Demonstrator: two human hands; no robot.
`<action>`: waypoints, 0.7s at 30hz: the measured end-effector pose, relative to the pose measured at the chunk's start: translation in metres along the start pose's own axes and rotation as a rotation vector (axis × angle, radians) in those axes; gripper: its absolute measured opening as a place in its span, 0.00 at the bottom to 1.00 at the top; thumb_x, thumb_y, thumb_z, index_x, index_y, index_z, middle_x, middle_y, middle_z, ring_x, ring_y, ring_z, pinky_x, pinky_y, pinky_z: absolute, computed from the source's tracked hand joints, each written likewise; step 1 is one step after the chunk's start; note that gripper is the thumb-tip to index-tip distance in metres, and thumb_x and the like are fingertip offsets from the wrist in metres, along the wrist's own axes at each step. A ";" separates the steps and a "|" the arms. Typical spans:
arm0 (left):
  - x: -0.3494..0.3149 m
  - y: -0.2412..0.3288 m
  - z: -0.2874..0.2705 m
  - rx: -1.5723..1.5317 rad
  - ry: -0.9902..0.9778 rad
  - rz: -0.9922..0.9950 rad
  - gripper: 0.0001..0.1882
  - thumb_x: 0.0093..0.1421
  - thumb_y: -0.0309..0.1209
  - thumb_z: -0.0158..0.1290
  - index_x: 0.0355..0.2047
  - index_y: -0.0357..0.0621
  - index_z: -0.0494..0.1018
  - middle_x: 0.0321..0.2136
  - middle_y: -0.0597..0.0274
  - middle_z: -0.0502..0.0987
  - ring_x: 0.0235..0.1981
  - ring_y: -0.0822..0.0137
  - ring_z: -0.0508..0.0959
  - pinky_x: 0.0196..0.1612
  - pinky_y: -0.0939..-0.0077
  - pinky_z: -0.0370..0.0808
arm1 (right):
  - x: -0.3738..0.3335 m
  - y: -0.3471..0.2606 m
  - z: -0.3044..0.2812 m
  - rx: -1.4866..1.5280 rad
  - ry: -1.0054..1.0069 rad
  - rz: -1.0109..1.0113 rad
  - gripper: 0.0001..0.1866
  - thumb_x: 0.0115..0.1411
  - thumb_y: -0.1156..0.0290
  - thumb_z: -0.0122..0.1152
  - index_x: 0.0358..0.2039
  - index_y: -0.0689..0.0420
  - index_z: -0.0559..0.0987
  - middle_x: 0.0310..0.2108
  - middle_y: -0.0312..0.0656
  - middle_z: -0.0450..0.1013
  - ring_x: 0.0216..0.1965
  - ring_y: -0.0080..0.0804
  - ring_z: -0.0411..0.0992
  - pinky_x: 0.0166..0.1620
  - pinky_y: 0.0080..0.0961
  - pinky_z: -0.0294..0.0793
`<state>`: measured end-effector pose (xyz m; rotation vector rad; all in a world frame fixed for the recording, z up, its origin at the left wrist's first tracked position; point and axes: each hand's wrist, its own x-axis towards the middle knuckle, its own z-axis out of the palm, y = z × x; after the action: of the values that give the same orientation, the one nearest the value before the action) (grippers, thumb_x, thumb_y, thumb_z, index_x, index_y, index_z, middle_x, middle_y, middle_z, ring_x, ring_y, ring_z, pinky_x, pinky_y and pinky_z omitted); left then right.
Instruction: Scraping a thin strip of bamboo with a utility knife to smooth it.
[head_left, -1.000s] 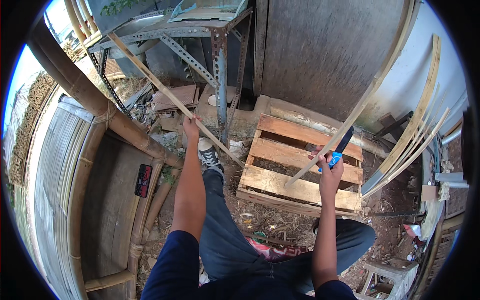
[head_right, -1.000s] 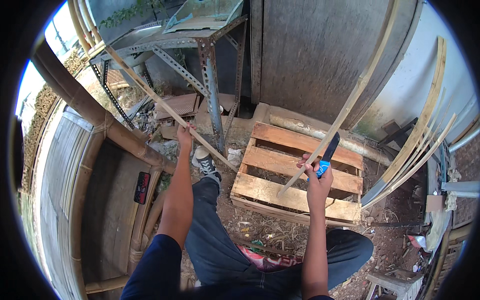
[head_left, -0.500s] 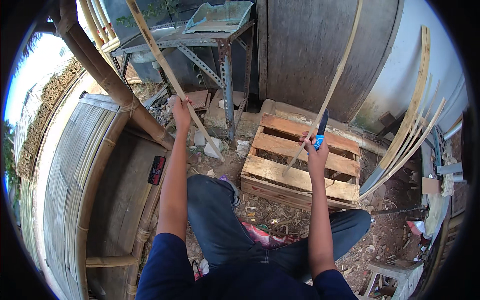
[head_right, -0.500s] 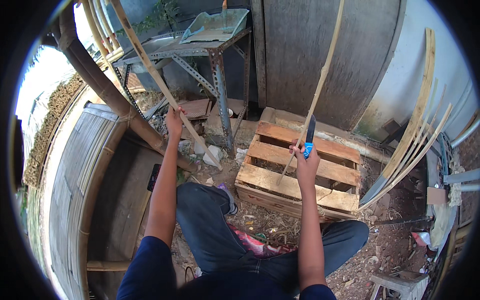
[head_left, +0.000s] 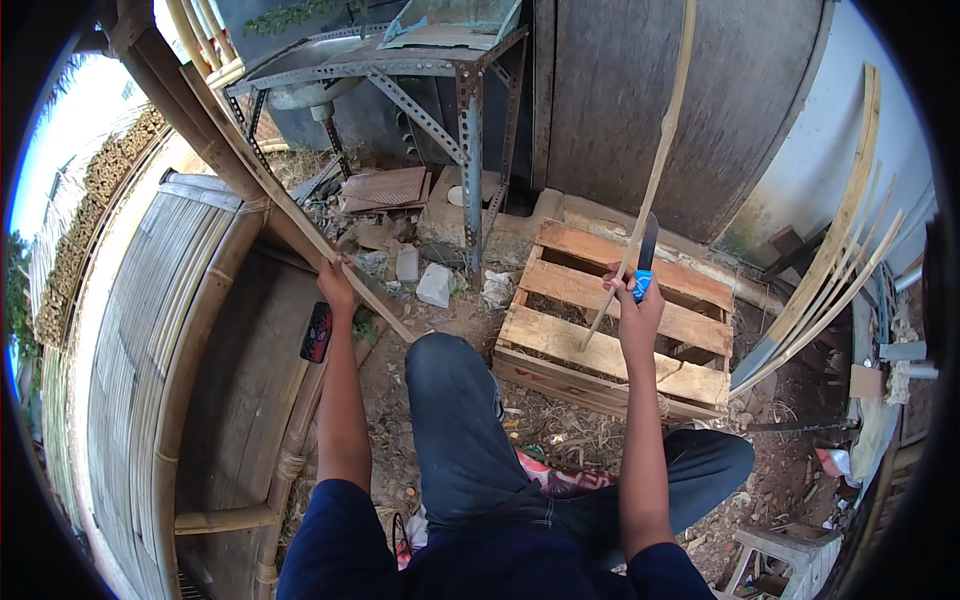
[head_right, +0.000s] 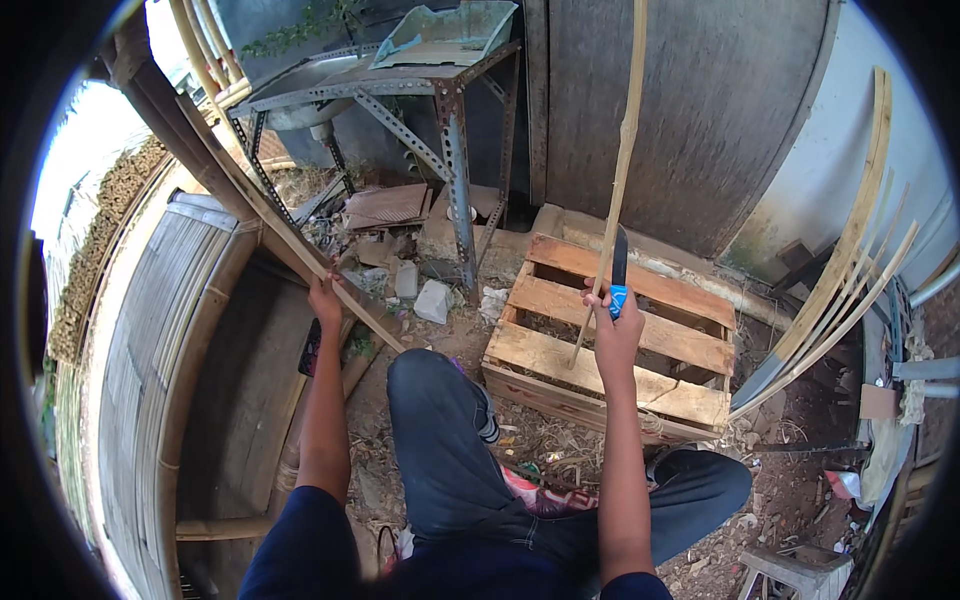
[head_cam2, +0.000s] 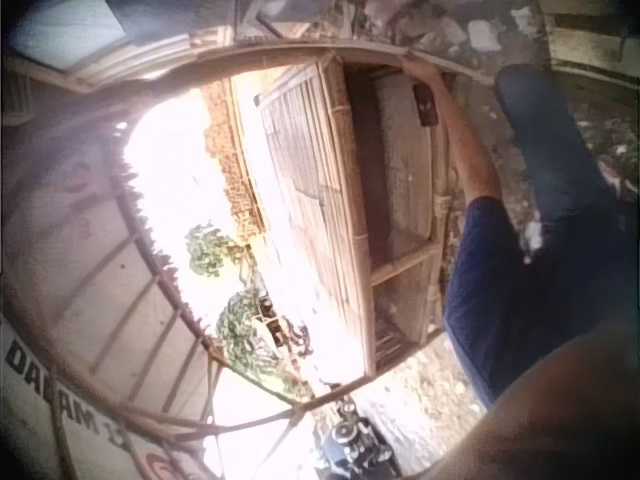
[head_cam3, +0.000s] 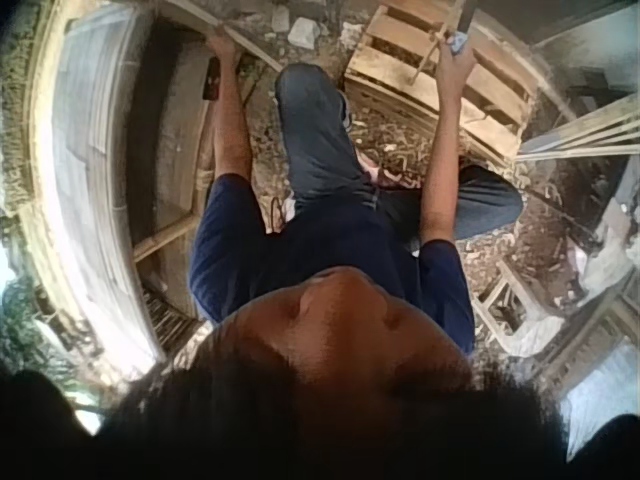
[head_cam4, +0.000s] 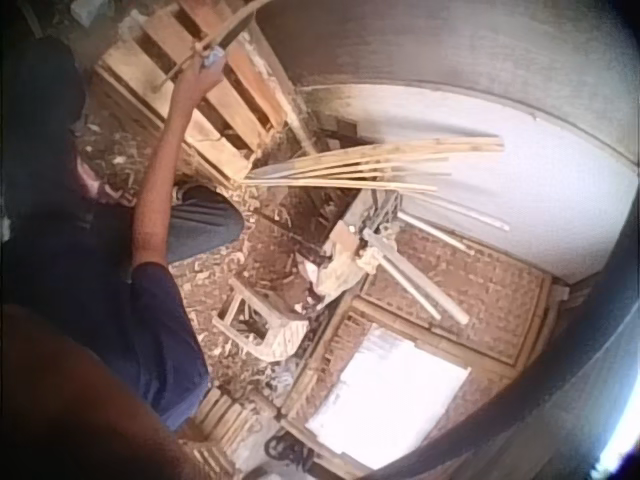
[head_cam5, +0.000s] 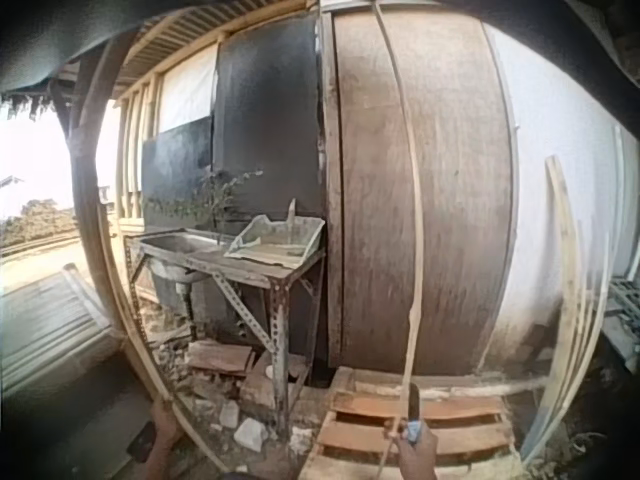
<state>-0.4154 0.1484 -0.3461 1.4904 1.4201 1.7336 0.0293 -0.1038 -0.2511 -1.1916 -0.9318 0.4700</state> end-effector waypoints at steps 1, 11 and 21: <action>-0.004 0.000 -0.003 0.042 -0.015 -0.004 0.06 0.66 0.23 0.44 0.38 0.30 0.69 0.25 0.57 0.75 0.27 0.67 0.76 0.33 0.72 0.74 | 0.001 0.000 0.002 0.000 -0.003 0.003 0.13 0.60 0.80 0.57 0.27 0.57 0.61 0.40 0.48 0.78 0.39 0.30 0.78 0.43 0.26 0.76; -0.027 0.002 -0.011 0.047 0.039 0.034 0.07 0.66 0.23 0.43 0.38 0.29 0.68 0.26 0.54 0.76 0.29 0.66 0.79 0.34 0.70 0.74 | 0.006 0.002 -0.002 0.058 0.029 0.007 0.12 0.60 0.81 0.55 0.28 0.57 0.61 0.40 0.48 0.76 0.38 0.30 0.77 0.42 0.26 0.78; -0.037 0.001 -0.015 0.151 0.104 0.021 0.08 0.67 0.26 0.43 0.37 0.31 0.67 0.25 0.52 0.75 0.27 0.62 0.78 0.34 0.66 0.73 | 0.007 0.006 -0.018 0.139 0.057 -0.004 0.10 0.60 0.81 0.55 0.28 0.58 0.63 0.40 0.49 0.76 0.38 0.32 0.77 0.41 0.28 0.80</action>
<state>-0.4165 0.1111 -0.3606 1.5159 1.6256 1.7739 0.0486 -0.1066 -0.2549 -1.0715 -0.8390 0.4879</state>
